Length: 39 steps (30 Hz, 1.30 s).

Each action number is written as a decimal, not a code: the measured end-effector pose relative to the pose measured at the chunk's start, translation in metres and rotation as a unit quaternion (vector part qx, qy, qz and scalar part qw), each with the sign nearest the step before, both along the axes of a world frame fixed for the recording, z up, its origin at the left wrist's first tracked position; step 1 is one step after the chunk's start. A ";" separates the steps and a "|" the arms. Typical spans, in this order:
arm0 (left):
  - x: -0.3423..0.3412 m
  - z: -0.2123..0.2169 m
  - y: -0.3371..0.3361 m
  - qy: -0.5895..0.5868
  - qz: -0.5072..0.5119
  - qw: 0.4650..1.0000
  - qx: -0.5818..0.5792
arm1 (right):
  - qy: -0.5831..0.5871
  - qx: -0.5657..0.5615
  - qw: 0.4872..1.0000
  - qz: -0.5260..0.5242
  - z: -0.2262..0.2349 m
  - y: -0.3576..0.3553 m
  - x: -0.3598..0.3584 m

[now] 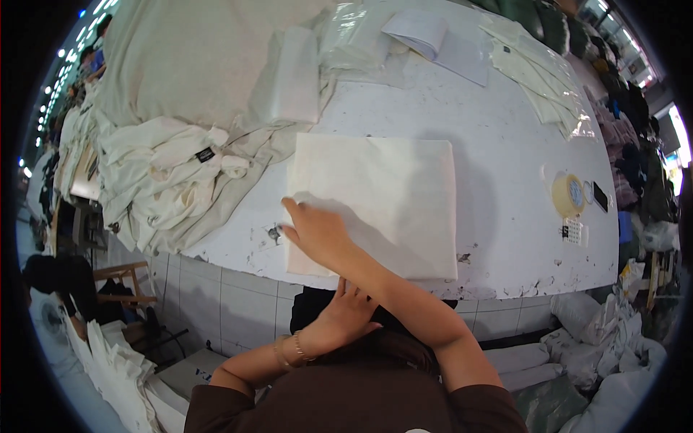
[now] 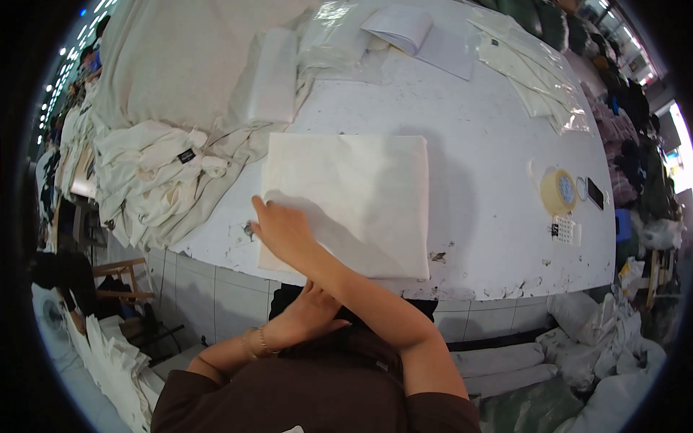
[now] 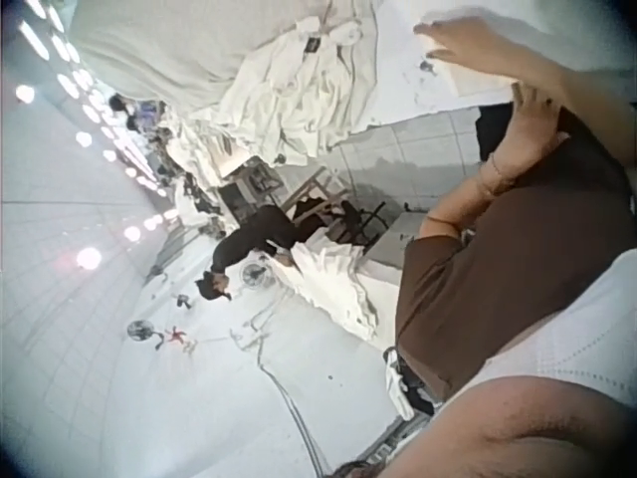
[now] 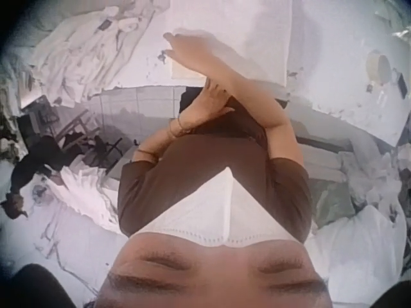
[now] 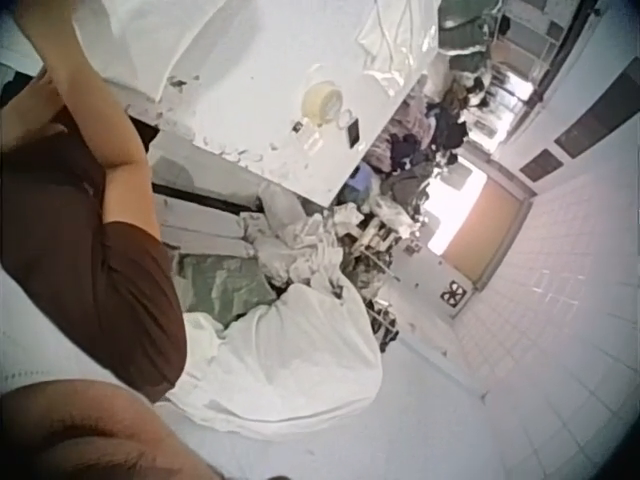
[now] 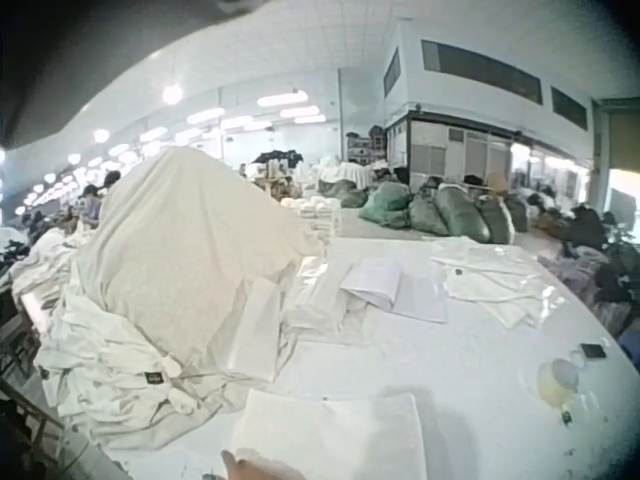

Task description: The recorder inspects white t-shirts for defects, trims loose threads using scissors, and folds the shirts on a workbench.

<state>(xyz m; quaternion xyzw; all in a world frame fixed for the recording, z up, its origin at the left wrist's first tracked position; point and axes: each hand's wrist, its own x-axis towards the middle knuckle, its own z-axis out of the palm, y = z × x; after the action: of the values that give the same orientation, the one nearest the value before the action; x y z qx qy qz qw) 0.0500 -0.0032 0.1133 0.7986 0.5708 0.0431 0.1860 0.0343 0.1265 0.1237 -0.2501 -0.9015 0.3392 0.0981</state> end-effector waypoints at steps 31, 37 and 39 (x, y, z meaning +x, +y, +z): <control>-0.142 -0.019 0.186 -0.477 0.459 0.749 -0.008 | -0.022 0.068 0.996 0.048 0.004 -0.014 0.158; -0.134 -0.037 0.234 -0.600 0.401 0.686 0.093 | -0.040 0.176 0.983 0.035 -0.023 -0.036 0.142; -0.135 -0.046 0.249 -0.494 0.371 0.776 0.129 | -0.058 0.182 0.982 0.011 -0.025 -0.042 0.130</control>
<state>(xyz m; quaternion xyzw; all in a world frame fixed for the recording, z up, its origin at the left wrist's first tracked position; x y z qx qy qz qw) -0.0846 0.2458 0.0675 0.4103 0.6414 0.5705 0.3078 0.1646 0.0845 0.0982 -0.2377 -0.9549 0.1558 0.0858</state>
